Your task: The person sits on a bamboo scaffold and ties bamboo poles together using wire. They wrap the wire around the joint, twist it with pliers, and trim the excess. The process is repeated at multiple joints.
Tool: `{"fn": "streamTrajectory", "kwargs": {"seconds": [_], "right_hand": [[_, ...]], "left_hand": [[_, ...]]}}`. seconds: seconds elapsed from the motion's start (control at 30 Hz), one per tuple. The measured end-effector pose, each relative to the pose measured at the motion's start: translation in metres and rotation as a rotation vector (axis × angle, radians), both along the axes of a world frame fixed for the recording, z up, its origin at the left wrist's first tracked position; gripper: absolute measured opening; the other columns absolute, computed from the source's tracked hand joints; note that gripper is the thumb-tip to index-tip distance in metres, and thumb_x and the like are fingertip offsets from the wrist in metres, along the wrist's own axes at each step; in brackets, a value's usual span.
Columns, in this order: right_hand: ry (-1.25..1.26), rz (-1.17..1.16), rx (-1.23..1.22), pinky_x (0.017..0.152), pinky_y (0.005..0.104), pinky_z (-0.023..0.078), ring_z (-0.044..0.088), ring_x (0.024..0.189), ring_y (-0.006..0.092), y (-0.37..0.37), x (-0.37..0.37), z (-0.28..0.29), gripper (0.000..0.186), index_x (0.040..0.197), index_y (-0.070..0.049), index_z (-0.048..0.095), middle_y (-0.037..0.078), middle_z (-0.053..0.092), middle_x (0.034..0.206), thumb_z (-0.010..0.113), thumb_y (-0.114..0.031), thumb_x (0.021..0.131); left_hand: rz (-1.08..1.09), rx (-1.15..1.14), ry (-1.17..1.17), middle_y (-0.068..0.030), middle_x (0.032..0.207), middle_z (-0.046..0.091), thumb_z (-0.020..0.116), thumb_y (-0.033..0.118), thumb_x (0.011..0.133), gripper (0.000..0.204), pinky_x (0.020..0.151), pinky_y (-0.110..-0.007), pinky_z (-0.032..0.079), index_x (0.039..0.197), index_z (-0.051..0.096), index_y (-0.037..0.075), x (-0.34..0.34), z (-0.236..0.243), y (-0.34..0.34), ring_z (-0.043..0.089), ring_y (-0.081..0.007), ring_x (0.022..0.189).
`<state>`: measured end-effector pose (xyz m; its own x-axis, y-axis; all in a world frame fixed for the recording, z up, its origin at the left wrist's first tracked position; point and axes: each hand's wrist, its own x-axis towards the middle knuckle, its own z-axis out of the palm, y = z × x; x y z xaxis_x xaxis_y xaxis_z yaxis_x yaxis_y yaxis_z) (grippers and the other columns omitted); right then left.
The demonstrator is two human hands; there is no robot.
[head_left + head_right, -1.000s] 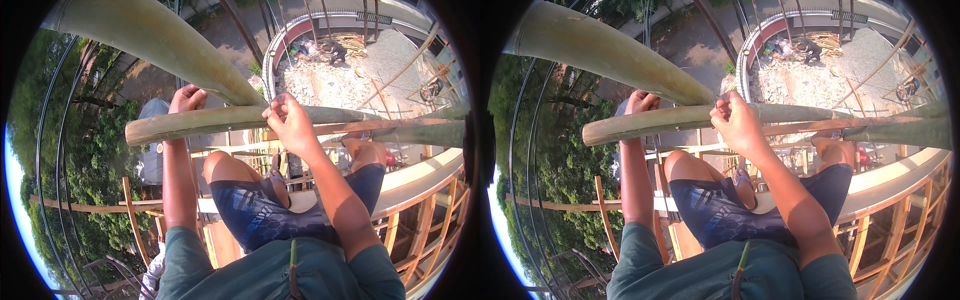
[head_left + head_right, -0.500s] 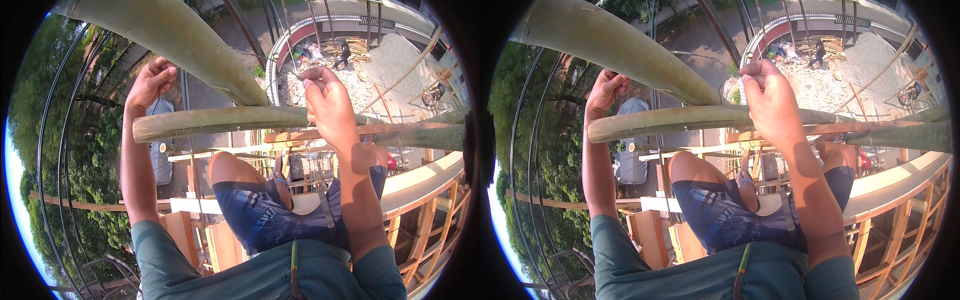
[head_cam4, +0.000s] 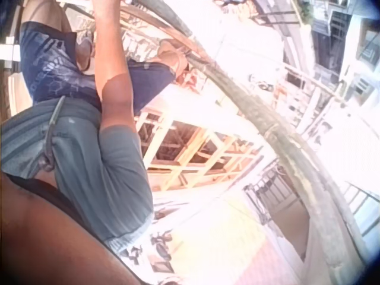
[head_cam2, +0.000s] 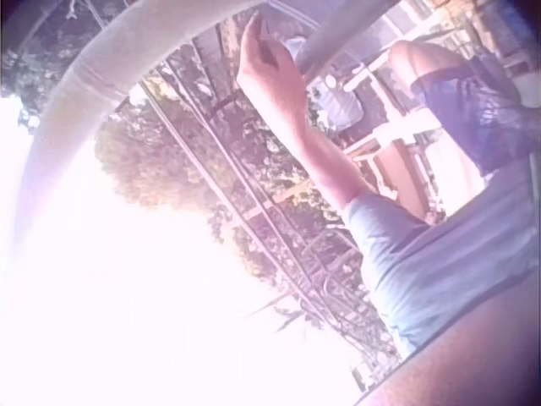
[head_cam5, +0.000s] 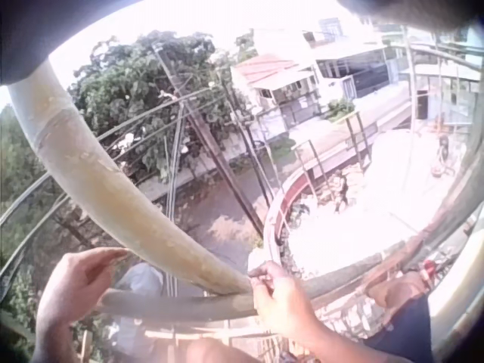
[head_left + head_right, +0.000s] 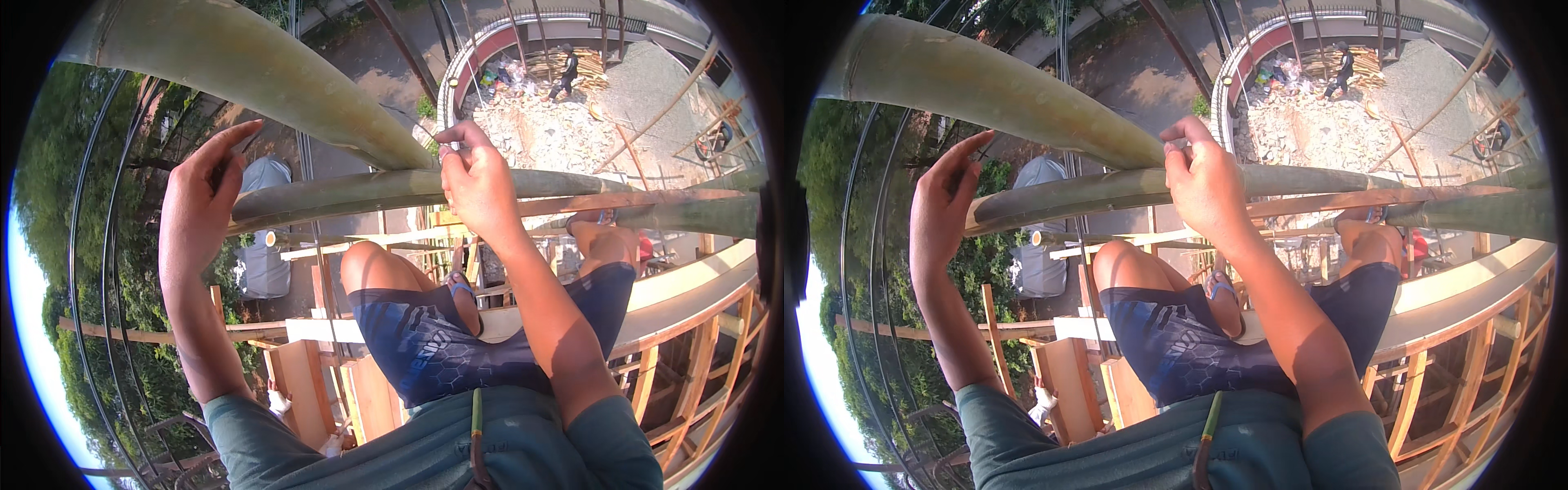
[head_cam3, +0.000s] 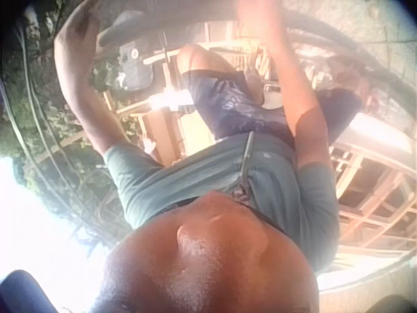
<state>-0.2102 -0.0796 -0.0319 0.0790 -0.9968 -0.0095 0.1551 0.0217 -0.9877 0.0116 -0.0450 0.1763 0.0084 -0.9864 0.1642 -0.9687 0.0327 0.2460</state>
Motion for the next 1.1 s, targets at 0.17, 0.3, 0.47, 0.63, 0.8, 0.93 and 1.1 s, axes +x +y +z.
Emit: {"fn": "streamTrajectory", "kwargs": {"seconds": [0.17,0.3,0.47,0.63,0.8,0.93,1.1], "right_hand": [[-0.32,0.196,0.026,0.054,0.0211,0.042,0.048,0.059,0.0051,0.063,0.002,0.015,0.032,0.134,-0.004,0.048,0.001,0.054,0.072,0.048,-0.012,0.102],[-0.251,0.151,0.011,0.057,0.0195,0.042,0.046,0.061,0.0035,0.079,-0.016,-0.027,0.032,0.133,-0.001,0.05,0.002,0.054,0.082,0.045,-0.014,0.104],[-0.242,0.315,0.114,0.049,0.0184,0.035,0.038,0.053,0.0034,0.053,-0.067,0.005,0.031,0.131,-0.002,0.053,0.001,0.053,0.078,0.042,-0.016,0.106],[0.059,0.072,-0.06,0.056,0.0218,0.038,0.042,0.06,0.0055,0.048,-0.03,-0.064,0.036,0.139,-0.008,0.053,-0.001,0.053,0.076,0.043,-0.01,0.104],[-0.264,-0.147,0.067,0.058,0.0242,0.045,0.053,0.059,0.0097,0.071,0.016,-0.07,0.021,0.115,-0.002,0.058,0.006,0.062,0.077,0.042,-0.008,0.104],[-0.474,0.113,0.253,0.06,0.0217,0.043,0.05,0.062,0.0071,0.07,0.01,-0.081,0.025,0.101,-0.002,0.055,0.004,0.059,0.079,0.042,-0.022,0.107],[-0.432,0.29,0.184,0.074,0.0237,0.046,0.056,0.076,0.01,0.075,0.018,-0.085,0.026,0.099,-0.002,0.055,0.005,0.06,0.086,0.042,-0.023,0.107]], "left_hand": [[0.016,-0.007,0.292,0.004,0.076,0.047,0.051,-0.003,0.095,0.032,0.062,-0.02,0.037,0.123,0.065,0.007,0.001,-0.043,0.043,0.041,-0.0037,0.068],[0.03,0.009,0.53,0.0081,0.075,0.038,0.052,-0.007,0.092,0.032,0.06,-0.017,0.03,0.117,0.065,0.006,-0.022,-0.071,0.052,0.035,-0.0013,0.067],[-0.041,-0.008,0.654,0.0074,0.075,0.045,0.052,-0.01,0.086,0.038,0.06,-0.018,0.034,0.117,0.065,0.006,-0.032,-0.133,0.068,0.038,-0.002,0.067],[-0.141,-0.145,0.518,0.0022,0.073,0.051,0.057,-0.011,0.079,0.035,0.055,-0.021,0.038,0.108,0.069,0.004,-0.065,-0.209,0.108,0.045,-0.0046,0.062],[-0.138,-0.18,0.547,-0.0068,0.066,0.051,0.059,-0.01,0.075,0.031,0.055,-0.028,0.042,0.102,0.069,0.004,-0.097,-0.248,0.133,0.051,-0.0162,0.056],[-0.164,-0.126,0.559,-0.0103,0.069,0.052,0.061,-0.006,0.076,0.03,0.057,-0.035,0.046,0.103,0.067,0.005,-0.098,-0.252,0.137,0.055,-0.024,0.058],[-0.182,-0.243,0.547,-0.0104,0.069,0.055,0.063,-0.008,0.074,0.022,0.056,-0.034,0.045,0.095,0.063,0.001,-0.104,-0.293,0.123,0.056,-0.0254,0.058]]}}
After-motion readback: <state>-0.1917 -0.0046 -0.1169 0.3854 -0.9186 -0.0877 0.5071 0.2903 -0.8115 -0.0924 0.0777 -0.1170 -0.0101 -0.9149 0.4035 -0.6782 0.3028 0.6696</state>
